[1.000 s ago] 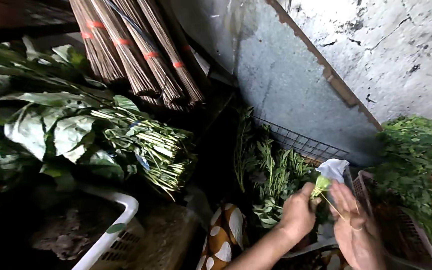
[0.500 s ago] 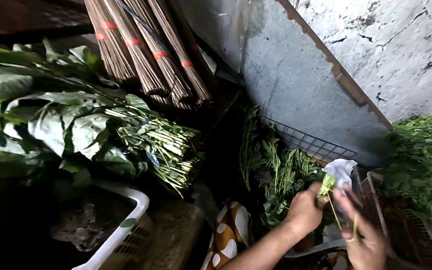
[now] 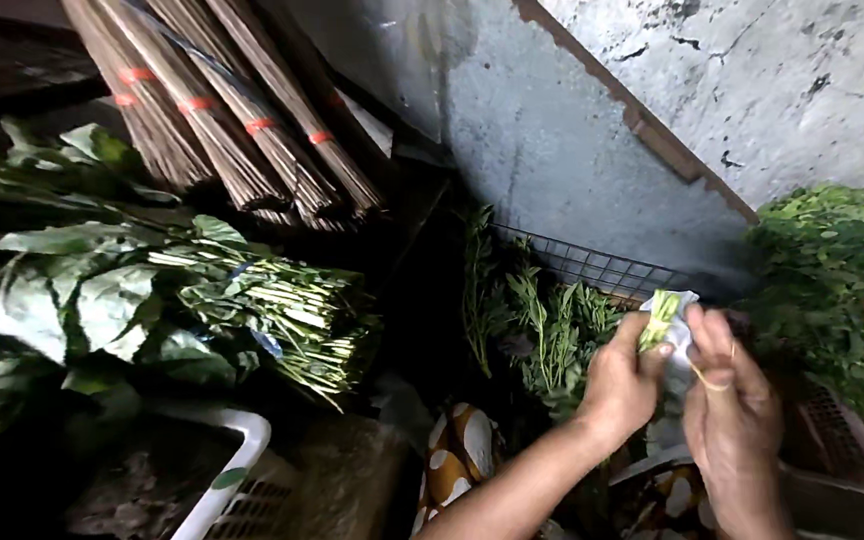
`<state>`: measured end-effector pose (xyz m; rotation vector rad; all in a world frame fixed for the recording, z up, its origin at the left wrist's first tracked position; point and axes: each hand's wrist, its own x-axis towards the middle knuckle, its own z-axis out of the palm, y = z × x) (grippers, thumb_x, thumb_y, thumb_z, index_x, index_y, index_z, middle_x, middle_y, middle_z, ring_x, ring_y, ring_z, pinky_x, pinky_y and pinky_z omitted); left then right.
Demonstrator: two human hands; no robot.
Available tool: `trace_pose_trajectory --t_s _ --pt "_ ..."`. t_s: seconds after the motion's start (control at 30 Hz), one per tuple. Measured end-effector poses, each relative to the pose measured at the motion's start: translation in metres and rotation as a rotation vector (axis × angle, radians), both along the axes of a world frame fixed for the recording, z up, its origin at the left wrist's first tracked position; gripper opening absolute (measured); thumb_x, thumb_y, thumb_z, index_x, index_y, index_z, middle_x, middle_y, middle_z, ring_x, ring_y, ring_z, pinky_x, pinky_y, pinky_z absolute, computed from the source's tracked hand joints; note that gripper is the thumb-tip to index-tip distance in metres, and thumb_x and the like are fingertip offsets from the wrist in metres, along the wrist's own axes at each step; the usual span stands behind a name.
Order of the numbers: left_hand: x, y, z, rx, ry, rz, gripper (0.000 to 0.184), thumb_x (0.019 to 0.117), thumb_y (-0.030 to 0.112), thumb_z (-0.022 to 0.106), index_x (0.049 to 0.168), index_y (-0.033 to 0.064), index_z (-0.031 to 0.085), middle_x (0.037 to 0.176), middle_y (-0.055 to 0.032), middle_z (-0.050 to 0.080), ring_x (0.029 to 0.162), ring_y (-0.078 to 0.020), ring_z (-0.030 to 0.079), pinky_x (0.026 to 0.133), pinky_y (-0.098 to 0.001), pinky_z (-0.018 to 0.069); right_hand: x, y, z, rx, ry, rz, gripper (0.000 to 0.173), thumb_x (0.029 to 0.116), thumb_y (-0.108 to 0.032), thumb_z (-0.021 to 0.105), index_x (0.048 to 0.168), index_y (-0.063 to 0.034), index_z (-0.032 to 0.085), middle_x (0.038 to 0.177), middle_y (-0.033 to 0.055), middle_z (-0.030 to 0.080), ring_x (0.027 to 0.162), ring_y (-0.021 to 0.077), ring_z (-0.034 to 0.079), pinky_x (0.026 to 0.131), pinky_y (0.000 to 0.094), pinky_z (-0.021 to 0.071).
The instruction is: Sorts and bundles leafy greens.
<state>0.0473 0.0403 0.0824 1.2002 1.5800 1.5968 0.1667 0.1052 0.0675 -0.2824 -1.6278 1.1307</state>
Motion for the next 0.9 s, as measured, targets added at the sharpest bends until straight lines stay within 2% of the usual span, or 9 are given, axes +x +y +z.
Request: trace_pose_trajectory --t_s 0.07,0.13,0.27,0.33,0.4,0.5,0.7,0.8,0.9 --pt "0.003 0.002 0.018 0.027 0.280 0.002 0.044 0.1009 0.028 0.064 0.136 0.0047 0.055 0.102 -0.0128 0.072 0.092 -0.0229 0.071 0.088 -0.0454 0.0572 -0.006 0.004 0.018 -0.103 0.072 -0.044 0.051 0.0999 -0.037 0.064 0.138 -0.0029 0.060 0.142 0.0038 0.062 0.133 0.0161 0.056 0.111 0.0343 0.0479" --pt "0.004 0.005 0.032 0.089 0.578 0.014 0.046 0.0960 0.032 0.071 0.129 0.0024 0.060 0.095 -0.0131 0.074 0.090 -0.0275 0.072 0.090 -0.0519 0.0550 -0.007 0.010 0.036 -0.043 0.094 -0.096 0.041 0.1004 -0.031 0.064 0.132 -0.0051 0.064 0.132 0.0039 0.068 0.123 0.0161 0.063 0.105 0.0334 0.0520" --pt "-0.013 0.017 0.051 0.270 1.161 0.079 0.016 0.0981 0.024 0.066 0.100 0.0091 0.068 0.071 -0.0035 0.067 0.067 -0.0205 0.067 0.074 -0.0438 0.0533 -0.014 0.017 0.058 0.061 0.159 -0.225 0.017 0.1000 -0.012 0.062 0.115 -0.0100 0.069 0.097 -0.0053 0.070 0.089 0.0071 0.068 0.084 0.0270 0.0583" --pt "-0.027 0.018 0.063 0.318 1.360 0.043 0.011 0.0995 0.015 0.059 0.098 0.0104 0.069 0.071 -0.0036 0.065 0.066 -0.0207 0.064 0.073 -0.0434 0.0483 -0.018 0.023 0.060 0.126 0.161 -0.227 0.014 0.1000 -0.008 0.058 0.105 -0.0162 0.069 0.091 -0.0102 0.067 0.081 0.0025 0.064 0.075 0.0224 0.0561" --pt "-0.042 0.017 0.072 0.283 1.523 -0.020 0.018 0.1018 0.009 0.053 0.101 0.0088 0.071 0.079 -0.0073 0.067 0.080 -0.0258 0.066 0.087 -0.0496 0.0453 -0.021 0.029 0.055 0.220 0.124 -0.171 0.014 0.0999 -0.011 0.058 0.102 -0.0205 0.069 0.094 -0.0132 0.066 0.083 -0.0002 0.063 0.074 0.0200 0.0546" --pt "-0.076 0.011 0.077 0.073 1.736 -0.056 0.016 0.0961 -0.001 0.056 0.100 0.0064 0.070 0.096 -0.0151 0.067 0.102 -0.0374 0.063 0.099 -0.0597 0.0407 -0.024 0.039 0.032 0.236 0.039 -0.089 0.018 0.1038 -0.017 0.051 0.108 -0.0163 0.069 0.113 -0.0060 0.066 0.108 0.0082 0.062 0.093 0.0300 0.0534" --pt "-0.171 -0.020 0.012 -0.796 1.613 -0.090 0.022 0.0892 0.001 0.071 0.110 0.0037 0.074 0.123 -0.0224 0.065 0.126 -0.0464 0.053 0.107 -0.0712 0.0340 -0.029 0.065 -0.088 -0.267 -0.582 -0.081 0.026 0.1023 -0.013 0.056 0.120 0.0054 0.063 0.115 0.0170 0.067 0.104 0.0198 0.067 0.092 0.0358 0.0564" --pt "-0.200 -0.044 -0.060 -1.262 1.393 -0.197 0.022 0.0948 0.003 0.065 0.115 -0.0026 0.072 0.137 -0.0249 0.058 0.137 -0.0456 0.045 0.117 -0.0693 0.0250 -0.029 0.061 -0.161 -0.416 -1.007 0.006 0.034 0.1032 -0.023 0.057 0.124 0.0034 0.063 0.118 0.0209 0.067 0.108 0.0291 0.066 0.096 0.0474 0.0537" --pt "-0.203 -0.067 -0.098 -1.399 1.124 -0.246 0.030 0.0980 0.007 0.064 0.125 -0.0063 0.065 0.142 -0.0299 0.052 0.141 -0.0486 0.040 0.118 -0.0699 0.0232 -0.035 0.035 -0.204 -0.439 -1.254 0.090 0.044 0.1029 -0.039 0.059 0.124 -0.0009 0.065 0.117 0.0207 0.068 0.109 0.0339 0.066 0.099 0.0547 0.0512"
